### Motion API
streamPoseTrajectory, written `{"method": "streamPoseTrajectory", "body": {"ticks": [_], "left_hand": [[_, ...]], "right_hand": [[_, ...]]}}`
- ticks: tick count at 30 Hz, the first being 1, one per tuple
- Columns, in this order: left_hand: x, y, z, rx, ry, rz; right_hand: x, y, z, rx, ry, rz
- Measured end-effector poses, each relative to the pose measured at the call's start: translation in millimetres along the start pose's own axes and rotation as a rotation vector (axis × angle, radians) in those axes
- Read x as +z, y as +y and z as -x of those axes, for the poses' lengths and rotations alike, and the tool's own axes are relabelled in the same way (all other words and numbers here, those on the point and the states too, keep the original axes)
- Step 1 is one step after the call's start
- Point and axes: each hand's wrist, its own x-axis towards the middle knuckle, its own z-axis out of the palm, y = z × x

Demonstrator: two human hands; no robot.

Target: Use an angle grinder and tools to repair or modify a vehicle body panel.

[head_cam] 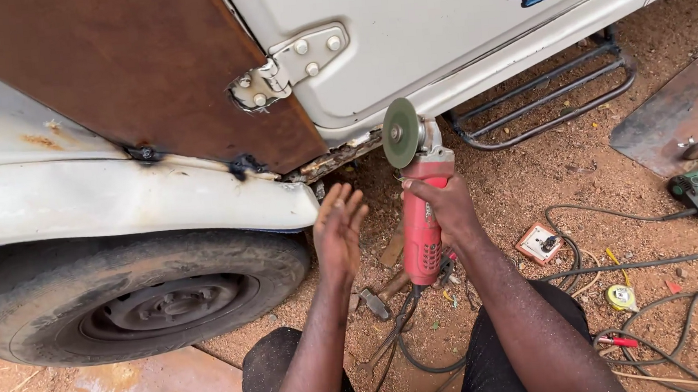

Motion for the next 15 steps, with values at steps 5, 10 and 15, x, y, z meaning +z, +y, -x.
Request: {"method": "streamPoseTrajectory", "body": {"ticks": [5,10,15], "left_hand": [[24,31,-42,0.1,0.154,0.24],[-10,32,-72,0.091,0.34,0.46],[-19,50,-63,-0.027,0.08,0.681]], "right_hand": [[-5,-10,5,-0.059,0.008,-0.027],[-6,-5,6,-0.126,-0.018,-0.002],[0,-8,9,-0.113,-0.086,-0.027]]}}
